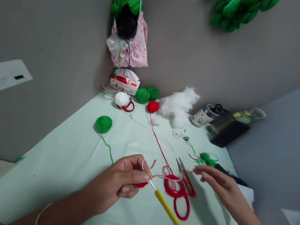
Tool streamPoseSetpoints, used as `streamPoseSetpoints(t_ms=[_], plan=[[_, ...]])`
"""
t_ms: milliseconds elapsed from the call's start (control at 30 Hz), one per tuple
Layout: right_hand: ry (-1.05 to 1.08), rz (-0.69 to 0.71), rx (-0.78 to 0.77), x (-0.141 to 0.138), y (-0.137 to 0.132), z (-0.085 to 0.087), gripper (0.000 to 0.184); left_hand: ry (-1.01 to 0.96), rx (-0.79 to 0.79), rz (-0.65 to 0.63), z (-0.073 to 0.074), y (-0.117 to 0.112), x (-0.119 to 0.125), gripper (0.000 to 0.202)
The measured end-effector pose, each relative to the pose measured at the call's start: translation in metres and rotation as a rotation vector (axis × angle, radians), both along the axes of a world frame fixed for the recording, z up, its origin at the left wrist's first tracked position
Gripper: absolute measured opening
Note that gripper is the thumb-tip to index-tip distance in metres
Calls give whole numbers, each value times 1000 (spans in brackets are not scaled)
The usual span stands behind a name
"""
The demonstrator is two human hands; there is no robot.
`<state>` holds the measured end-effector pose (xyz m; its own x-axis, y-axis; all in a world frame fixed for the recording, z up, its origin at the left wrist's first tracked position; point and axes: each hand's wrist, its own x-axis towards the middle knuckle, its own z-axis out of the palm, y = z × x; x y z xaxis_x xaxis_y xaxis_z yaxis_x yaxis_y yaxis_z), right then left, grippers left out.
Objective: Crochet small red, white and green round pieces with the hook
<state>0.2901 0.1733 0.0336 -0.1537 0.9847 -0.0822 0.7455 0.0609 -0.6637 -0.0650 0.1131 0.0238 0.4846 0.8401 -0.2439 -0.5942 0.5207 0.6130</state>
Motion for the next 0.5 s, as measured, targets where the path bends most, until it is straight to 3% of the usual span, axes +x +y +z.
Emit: streamPoseSetpoints(t_ms=[167, 300, 367, 433, 500], plan=[[-153, 256, -97, -35, -3, -8, 29, 45, -40, -21, -9, -3, -3, 27], [-336, 401, -38, -73, -14, -16, 34, 23, -81, -53, -11, -4, -4, 26], [-205, 518, -81, -95, -11, -13, 32, 3, -79, -101, -13, -4, -3, 25], [93, 602, -173, -116, 1, -4, 24, -20, -71, -145, -17, -5, -1, 28], [304, 677, -187, -137, 22, 5, 29, -51, -56, -174, -22, -5, 1, 32]])
